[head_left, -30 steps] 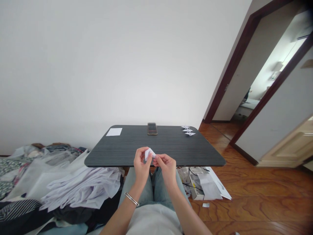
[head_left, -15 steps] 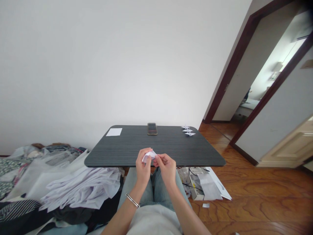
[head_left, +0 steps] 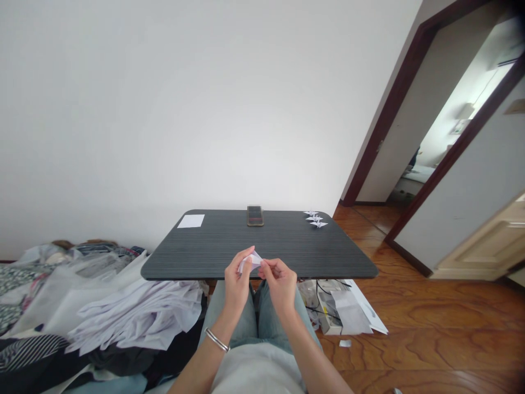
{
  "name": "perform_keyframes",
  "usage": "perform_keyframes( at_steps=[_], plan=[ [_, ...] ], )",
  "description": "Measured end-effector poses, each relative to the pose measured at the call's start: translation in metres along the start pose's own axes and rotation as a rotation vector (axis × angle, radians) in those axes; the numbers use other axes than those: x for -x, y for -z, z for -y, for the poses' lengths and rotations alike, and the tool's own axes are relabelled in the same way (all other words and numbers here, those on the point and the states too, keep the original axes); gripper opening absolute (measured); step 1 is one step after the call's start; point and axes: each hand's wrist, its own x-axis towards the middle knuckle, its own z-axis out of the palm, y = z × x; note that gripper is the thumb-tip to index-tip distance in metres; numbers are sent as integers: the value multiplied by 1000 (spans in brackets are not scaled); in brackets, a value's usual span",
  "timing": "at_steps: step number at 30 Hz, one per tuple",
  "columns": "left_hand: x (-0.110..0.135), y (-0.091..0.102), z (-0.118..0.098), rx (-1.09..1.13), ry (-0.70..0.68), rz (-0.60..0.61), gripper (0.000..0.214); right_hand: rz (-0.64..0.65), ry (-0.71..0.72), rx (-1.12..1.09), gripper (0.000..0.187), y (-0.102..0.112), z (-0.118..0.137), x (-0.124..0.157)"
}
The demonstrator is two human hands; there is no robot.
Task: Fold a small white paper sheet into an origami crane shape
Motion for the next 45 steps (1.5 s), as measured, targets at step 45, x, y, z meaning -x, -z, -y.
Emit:
perform_keyframes(
  at_steps=[45],
  plan=[
    [12, 15, -23, -276, -530, -60, 26, -126, 131, -120, 18, 3, 9, 8]
  ],
)
